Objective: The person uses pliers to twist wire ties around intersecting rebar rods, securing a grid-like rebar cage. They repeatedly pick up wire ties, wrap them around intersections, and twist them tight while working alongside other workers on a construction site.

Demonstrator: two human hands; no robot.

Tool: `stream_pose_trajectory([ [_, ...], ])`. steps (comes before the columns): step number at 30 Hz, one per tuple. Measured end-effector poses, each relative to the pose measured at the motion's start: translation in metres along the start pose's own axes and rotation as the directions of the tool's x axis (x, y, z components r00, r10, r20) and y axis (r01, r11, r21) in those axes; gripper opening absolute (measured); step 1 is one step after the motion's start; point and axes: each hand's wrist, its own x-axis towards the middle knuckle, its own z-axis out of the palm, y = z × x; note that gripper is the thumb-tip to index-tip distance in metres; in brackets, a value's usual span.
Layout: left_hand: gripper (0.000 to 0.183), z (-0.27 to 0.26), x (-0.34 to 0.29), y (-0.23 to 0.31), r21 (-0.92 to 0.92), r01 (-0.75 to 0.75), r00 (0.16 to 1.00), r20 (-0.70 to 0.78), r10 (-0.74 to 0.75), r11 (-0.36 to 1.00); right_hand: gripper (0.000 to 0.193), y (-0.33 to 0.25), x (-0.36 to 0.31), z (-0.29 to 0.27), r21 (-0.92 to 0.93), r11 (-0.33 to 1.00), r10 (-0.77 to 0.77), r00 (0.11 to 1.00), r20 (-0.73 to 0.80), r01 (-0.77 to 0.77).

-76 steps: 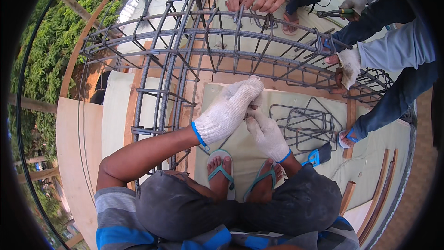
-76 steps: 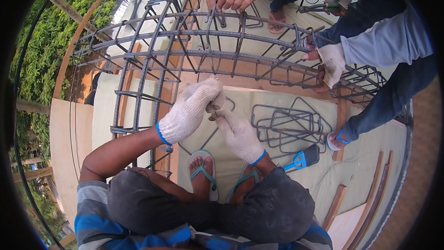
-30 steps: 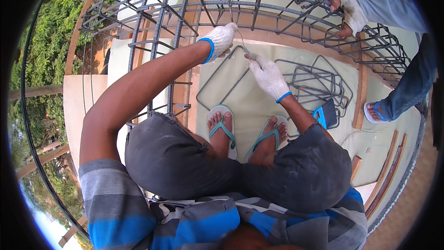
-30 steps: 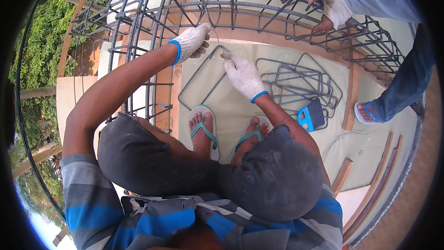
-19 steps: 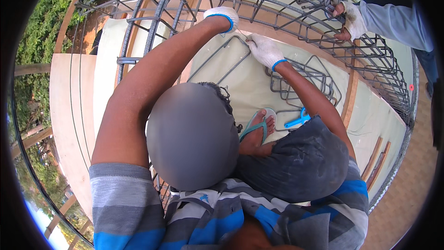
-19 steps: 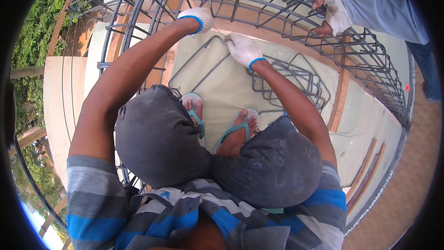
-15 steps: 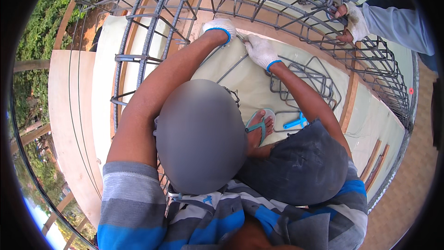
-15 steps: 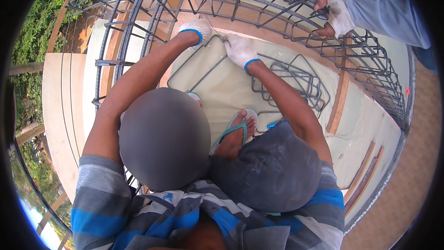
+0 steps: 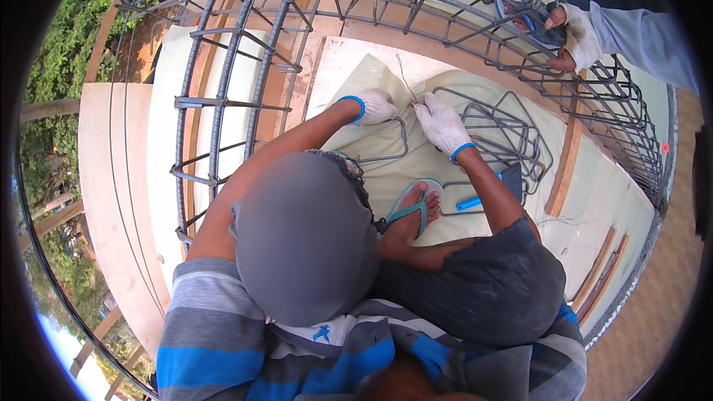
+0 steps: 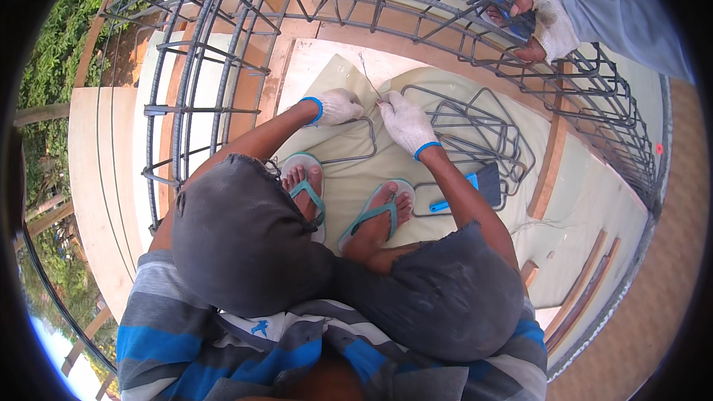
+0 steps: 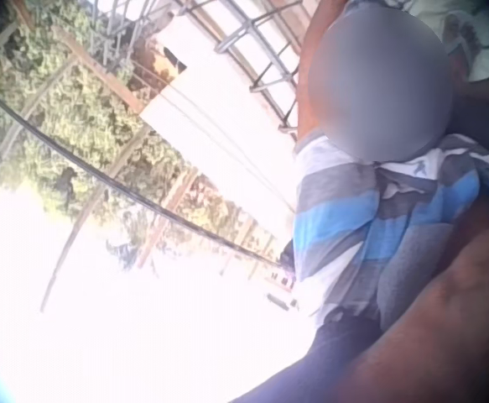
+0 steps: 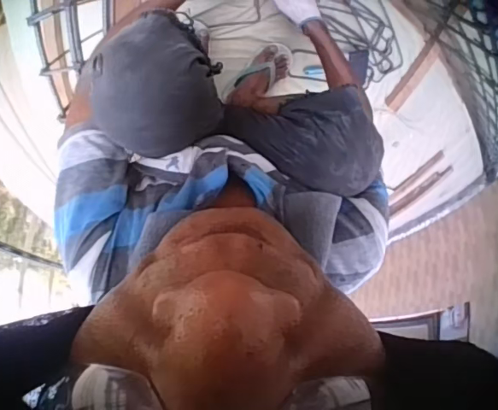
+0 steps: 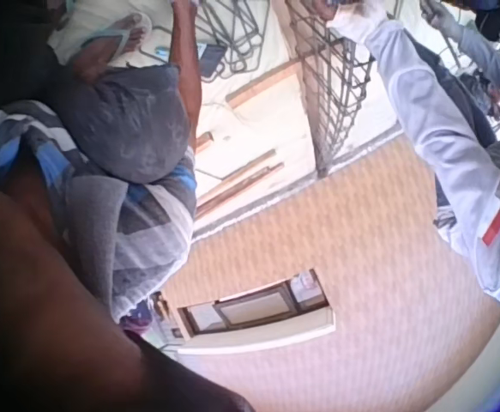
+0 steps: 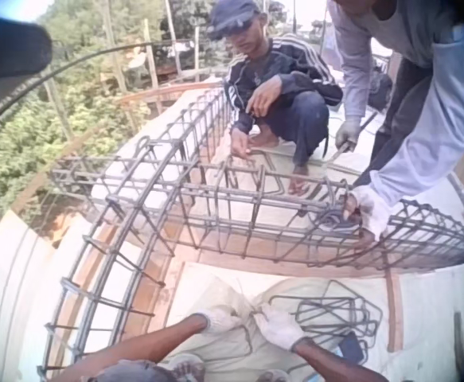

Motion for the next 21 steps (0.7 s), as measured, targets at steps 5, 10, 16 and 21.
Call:
stream_pose_trajectory([
  [5,0.049,-0.006,0.010,0.003,0.096,-0.041,0.983,0.184,0.023,0.995,0.033,-0.021,-0.006,-0.070,-0.218,0.975,-0.019,0.993,0.115,0.044],
  [10,0.053,-0.039,0.012,-0.012,0.264,0.115,0.907,-0.421,0.007,0.958,0.035,-0.018,0.021,-0.100,-0.267,0.945,-0.120,0.962,0.247,0.187],
  [16,0.051,-0.046,0.008,-0.037,0.485,-0.186,0.831,-0.386,0.400,0.854,0.035,-0.026,0.045,-0.075,-0.308,0.930,-0.125,0.962,0.244,0.199],
  [21,0.023,-0.063,0.007,-0.027,0.601,-0.106,0.901,-0.280,0.333,0.792,0.033,-0.046,0.028,-0.039,0.071,0.969,-0.243,0.967,0.072,0.238],
])
